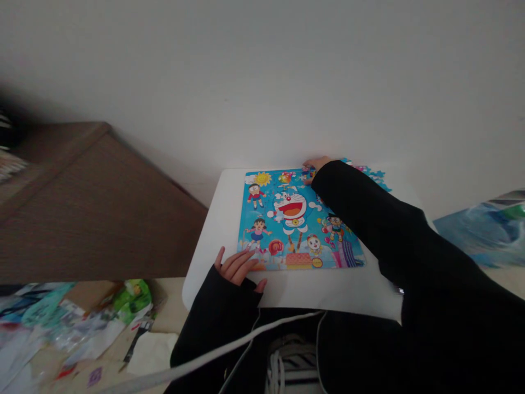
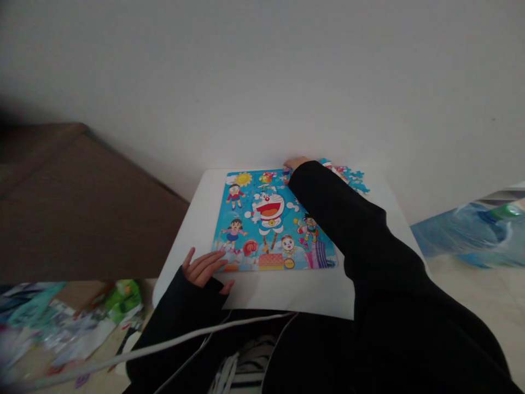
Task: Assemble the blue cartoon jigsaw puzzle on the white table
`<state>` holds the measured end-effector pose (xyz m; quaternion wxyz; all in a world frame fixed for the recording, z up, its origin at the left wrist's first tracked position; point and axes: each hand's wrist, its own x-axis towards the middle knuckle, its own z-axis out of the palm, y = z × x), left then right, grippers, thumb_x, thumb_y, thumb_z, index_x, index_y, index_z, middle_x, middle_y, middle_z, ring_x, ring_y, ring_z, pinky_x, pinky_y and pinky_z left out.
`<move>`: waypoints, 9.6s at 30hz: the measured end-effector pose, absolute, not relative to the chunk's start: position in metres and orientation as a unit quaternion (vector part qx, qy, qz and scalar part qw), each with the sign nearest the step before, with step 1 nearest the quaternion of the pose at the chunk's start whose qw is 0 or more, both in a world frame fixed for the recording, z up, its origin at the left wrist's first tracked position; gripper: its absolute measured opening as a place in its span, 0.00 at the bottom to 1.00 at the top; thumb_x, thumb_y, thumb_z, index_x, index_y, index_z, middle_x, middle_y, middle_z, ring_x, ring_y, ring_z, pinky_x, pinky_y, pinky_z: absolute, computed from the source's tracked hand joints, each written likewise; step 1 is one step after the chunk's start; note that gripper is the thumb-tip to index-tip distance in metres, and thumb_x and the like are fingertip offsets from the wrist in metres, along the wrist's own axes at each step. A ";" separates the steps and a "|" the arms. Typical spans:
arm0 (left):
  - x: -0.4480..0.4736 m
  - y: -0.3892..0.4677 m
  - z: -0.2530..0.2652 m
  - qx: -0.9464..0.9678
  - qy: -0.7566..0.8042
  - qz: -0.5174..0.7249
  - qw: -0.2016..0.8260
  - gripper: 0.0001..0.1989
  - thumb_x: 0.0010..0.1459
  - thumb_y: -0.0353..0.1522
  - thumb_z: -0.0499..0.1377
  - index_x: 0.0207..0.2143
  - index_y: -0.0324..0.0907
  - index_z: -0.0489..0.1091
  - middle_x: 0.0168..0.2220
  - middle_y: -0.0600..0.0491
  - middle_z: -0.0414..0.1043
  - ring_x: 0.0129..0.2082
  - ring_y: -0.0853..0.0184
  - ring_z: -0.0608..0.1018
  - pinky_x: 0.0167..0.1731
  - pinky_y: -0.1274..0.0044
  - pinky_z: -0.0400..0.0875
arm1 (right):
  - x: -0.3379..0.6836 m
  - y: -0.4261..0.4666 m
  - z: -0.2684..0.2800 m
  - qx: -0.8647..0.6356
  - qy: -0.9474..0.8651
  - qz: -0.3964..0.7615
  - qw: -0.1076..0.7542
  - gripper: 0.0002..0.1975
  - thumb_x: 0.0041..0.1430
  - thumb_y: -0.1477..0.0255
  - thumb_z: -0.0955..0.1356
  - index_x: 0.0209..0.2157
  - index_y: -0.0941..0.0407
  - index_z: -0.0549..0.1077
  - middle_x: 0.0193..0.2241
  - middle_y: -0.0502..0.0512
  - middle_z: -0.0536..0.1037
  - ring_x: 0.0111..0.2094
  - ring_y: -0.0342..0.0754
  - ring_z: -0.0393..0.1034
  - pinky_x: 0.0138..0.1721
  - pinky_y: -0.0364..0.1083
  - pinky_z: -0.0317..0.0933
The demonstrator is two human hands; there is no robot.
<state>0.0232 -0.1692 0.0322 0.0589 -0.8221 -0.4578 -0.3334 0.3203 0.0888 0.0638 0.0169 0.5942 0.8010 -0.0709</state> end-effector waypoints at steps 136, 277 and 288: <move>0.033 -0.159 0.029 -0.849 -0.498 -0.174 -0.043 0.25 0.52 0.43 0.52 0.52 0.47 0.62 0.52 0.52 0.64 0.54 0.58 0.63 0.58 0.62 0.33 | 0.217 -0.061 0.035 0.609 0.666 -0.390 -0.182 0.11 0.41 0.63 0.70 0.25 0.56 0.76 0.17 0.48 0.72 0.16 0.38 0.61 0.18 0.38 0.56; 0.082 -0.077 0.034 -0.508 -0.597 -0.438 -0.439 0.13 0.47 0.39 0.58 0.26 0.37 0.72 0.19 0.56 0.69 0.19 0.72 0.70 0.20 0.82 0.63 | 0.218 -0.046 0.046 0.554 0.610 -0.445 -0.351 0.13 0.52 0.62 0.64 0.36 0.55 0.70 0.31 0.54 0.75 0.30 0.43 0.70 0.30 0.42 0.66; 0.079 -0.077 0.038 -0.581 -0.613 -0.398 -0.359 0.11 0.51 0.37 0.56 0.26 0.38 0.73 0.18 0.57 0.67 0.20 0.73 0.69 0.19 0.83 0.59 | 0.215 -0.050 0.050 0.555 0.622 -0.440 -0.333 0.12 0.56 0.64 0.61 0.37 0.57 0.68 0.27 0.53 0.74 0.26 0.42 0.68 0.29 0.42 0.65</move>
